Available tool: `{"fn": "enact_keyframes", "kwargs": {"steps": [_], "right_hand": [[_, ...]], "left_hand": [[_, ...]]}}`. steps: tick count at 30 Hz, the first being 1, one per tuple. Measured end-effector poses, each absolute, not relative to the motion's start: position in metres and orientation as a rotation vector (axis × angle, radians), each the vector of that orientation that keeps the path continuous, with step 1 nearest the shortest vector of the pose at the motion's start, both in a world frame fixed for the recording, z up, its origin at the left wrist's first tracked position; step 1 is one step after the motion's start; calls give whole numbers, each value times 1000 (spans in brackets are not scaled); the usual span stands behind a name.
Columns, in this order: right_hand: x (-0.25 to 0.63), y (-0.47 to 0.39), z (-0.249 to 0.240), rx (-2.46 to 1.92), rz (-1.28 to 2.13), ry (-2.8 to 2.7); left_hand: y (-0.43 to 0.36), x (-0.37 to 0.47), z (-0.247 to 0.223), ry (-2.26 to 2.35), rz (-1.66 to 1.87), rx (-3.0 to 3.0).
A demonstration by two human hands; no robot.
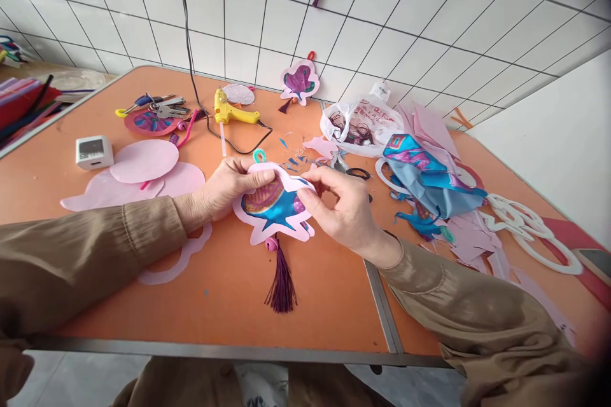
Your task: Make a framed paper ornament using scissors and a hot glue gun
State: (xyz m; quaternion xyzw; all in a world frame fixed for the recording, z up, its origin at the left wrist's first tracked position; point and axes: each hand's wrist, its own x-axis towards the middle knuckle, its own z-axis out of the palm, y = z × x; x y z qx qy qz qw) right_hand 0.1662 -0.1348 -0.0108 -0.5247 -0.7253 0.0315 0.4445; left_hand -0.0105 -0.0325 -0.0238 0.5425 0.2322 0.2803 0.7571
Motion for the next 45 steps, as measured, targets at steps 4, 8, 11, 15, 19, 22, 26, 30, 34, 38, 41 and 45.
{"fn": "enact_keyframes", "kwargs": {"steps": [4,8,11,15,19,22,26,30,34,38,41,45], "right_hand": [[166,-134,-12,-1339,48,-1773],[166,-133,-14,-1364,68,-1752],[165,-133,-14,-1377,108,-1726],[165,-133,-14,-1366,130,-1711],[165,-133,-13,-1355,176,-1693],[164,-132,-12,-1346,213,-1666],[164,-132,-10,-1341,254,-1641],[165,-132,-10,-1364,289,-1625],[166,-132,-11,-1383,314,-1617],[166,-132,-11,-1377,313,-1613],[165,-132,-11,-1372,323,-1613],[165,-132,-12,-1362,315,-1629]], "left_hand": [[-35,-10,-22,482,595,1196],[-36,-8,-24,461,597,1181],[-35,-8,-24,440,586,1183],[-36,-7,-23,426,585,1214],[-36,-8,-24,403,590,1226],[-36,-9,-26,362,588,1244],[-35,-9,-28,304,561,1251],[-35,-9,-28,328,559,1216],[-34,-9,-29,356,557,1190],[-33,-10,-29,352,546,1186],[-33,-9,-29,345,546,1195],[-34,-8,-29,340,538,1185]]}}
